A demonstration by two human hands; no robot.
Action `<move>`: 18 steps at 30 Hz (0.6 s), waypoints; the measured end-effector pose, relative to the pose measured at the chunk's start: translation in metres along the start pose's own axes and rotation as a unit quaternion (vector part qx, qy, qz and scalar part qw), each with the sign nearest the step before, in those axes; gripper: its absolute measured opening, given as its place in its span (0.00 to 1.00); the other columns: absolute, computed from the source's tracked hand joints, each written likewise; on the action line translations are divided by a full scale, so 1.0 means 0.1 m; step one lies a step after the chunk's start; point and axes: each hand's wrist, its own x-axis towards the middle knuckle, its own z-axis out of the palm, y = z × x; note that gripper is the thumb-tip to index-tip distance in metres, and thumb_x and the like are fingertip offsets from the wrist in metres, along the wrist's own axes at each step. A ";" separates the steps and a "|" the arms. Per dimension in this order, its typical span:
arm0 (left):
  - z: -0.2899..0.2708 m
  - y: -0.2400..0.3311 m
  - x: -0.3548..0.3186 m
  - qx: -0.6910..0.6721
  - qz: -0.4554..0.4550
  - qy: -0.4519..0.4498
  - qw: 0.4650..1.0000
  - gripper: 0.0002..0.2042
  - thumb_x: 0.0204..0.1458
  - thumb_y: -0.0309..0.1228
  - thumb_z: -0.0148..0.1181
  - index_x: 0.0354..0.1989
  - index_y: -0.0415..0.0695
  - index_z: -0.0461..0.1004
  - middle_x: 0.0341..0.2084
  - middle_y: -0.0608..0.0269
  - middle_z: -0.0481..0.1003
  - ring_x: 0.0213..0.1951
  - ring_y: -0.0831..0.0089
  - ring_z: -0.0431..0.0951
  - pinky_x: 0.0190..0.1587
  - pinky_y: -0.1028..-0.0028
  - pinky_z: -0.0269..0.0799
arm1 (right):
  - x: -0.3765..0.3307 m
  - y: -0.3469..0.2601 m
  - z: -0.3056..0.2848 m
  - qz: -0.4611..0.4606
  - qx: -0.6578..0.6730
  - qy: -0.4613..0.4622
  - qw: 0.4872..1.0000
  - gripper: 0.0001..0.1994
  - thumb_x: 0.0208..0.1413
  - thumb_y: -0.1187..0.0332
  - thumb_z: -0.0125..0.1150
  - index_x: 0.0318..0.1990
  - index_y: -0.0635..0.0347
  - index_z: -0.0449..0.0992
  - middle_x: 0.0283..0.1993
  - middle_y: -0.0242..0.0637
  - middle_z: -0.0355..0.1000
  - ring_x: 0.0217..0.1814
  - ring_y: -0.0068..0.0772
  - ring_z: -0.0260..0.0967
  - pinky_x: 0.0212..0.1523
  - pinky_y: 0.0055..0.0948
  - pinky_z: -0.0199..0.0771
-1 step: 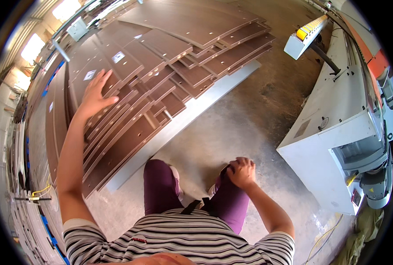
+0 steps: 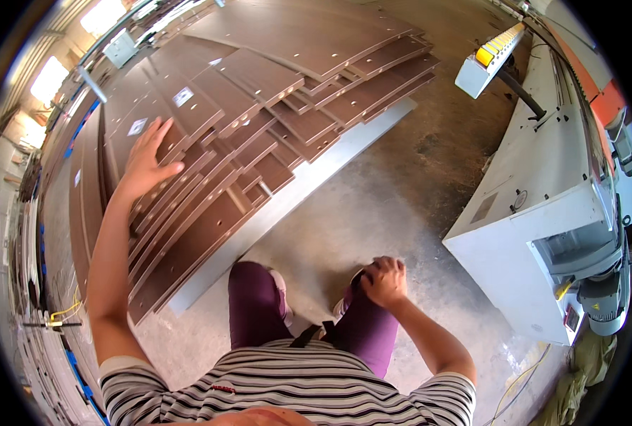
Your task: The person picks up wood panels from a stack, places them into an edge-banding machine, and then organizes the processed panels into a new stack on the floor.
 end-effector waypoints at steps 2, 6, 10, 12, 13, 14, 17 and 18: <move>-0.08 0.16 0.05 -0.012 0.023 0.000 1.000 0.42 0.44 0.41 0.65 0.70 0.55 0.51 0.70 0.51 0.48 0.70 0.52 0.47 0.69 0.57 0.40 | 0.12 0.05 -0.07 -0.010 0.023 -0.004 1.000 0.10 0.45 0.60 0.61 0.35 0.48 0.81 0.47 0.31 0.74 0.56 0.39 0.66 0.60 0.44 0.61; -0.15 0.33 0.04 0.029 0.010 -0.022 0.999 0.45 0.40 0.29 0.67 0.69 0.49 0.51 0.70 0.49 0.46 0.69 0.50 0.47 0.69 0.54 0.40 | 0.28 0.17 -0.09 0.006 0.049 -0.047 0.998 0.08 0.45 0.63 0.60 0.32 0.47 0.82 0.43 0.28 0.76 0.53 0.36 0.68 0.58 0.42 0.62; -0.23 0.34 0.04 0.024 -0.001 -0.043 0.999 0.49 0.34 0.28 0.71 0.69 0.47 0.51 0.69 0.49 0.47 0.70 0.51 0.46 0.69 0.53 0.40 | 0.54 0.26 -0.05 0.019 0.076 -0.105 0.991 0.08 0.46 0.60 0.60 0.32 0.45 0.83 0.42 0.29 0.78 0.50 0.35 0.71 0.55 0.41 0.66; -0.25 0.33 0.10 0.012 -0.001 -0.041 0.999 0.50 0.33 0.31 0.74 0.68 0.48 0.52 0.69 0.48 0.47 0.70 0.51 0.46 0.69 0.52 0.39 | 0.64 0.29 -0.03 0.048 0.093 -0.127 0.986 0.08 0.46 0.60 0.60 0.32 0.45 0.83 0.40 0.30 0.78 0.48 0.35 0.72 0.52 0.40 0.69; -0.26 0.33 0.12 0.010 -0.005 -0.044 0.999 0.49 0.33 0.32 0.74 0.68 0.48 0.52 0.69 0.47 0.46 0.70 0.51 0.46 0.69 0.52 0.39 | 0.65 0.27 -0.03 0.072 0.086 -0.153 0.982 0.09 0.46 0.58 0.59 0.32 0.45 0.83 0.38 0.31 0.79 0.46 0.37 0.73 0.49 0.41 0.71; -0.29 0.35 0.17 0.010 -0.005 -0.046 0.999 0.49 0.33 0.32 0.74 0.68 0.48 0.52 0.69 0.47 0.46 0.70 0.50 0.45 0.69 0.52 0.39 | 0.65 0.24 -0.02 0.105 0.074 -0.184 0.975 0.10 0.46 0.57 0.59 0.33 0.45 0.83 0.39 0.32 0.79 0.45 0.38 0.74 0.49 0.42 0.71; -0.37 0.38 0.23 0.008 -0.007 -0.043 0.999 0.49 0.34 0.33 0.74 0.68 0.48 0.52 0.69 0.45 0.45 0.70 0.50 0.45 0.69 0.51 0.38 | 0.62 0.11 -0.05 0.196 0.025 -0.279 0.940 0.13 0.49 0.52 0.54 0.36 0.42 0.83 0.41 0.33 0.78 0.47 0.40 0.74 0.48 0.41 0.74; -0.38 0.40 0.24 0.004 0.000 -0.042 0.999 0.49 0.34 0.34 0.74 0.68 0.48 0.51 0.69 0.45 0.45 0.70 0.50 0.44 0.69 0.51 0.38 | 0.58 0.05 -0.06 0.188 0.040 -0.289 0.938 0.15 0.49 0.51 0.54 0.38 0.42 0.82 0.43 0.34 0.78 0.48 0.40 0.74 0.50 0.40 0.73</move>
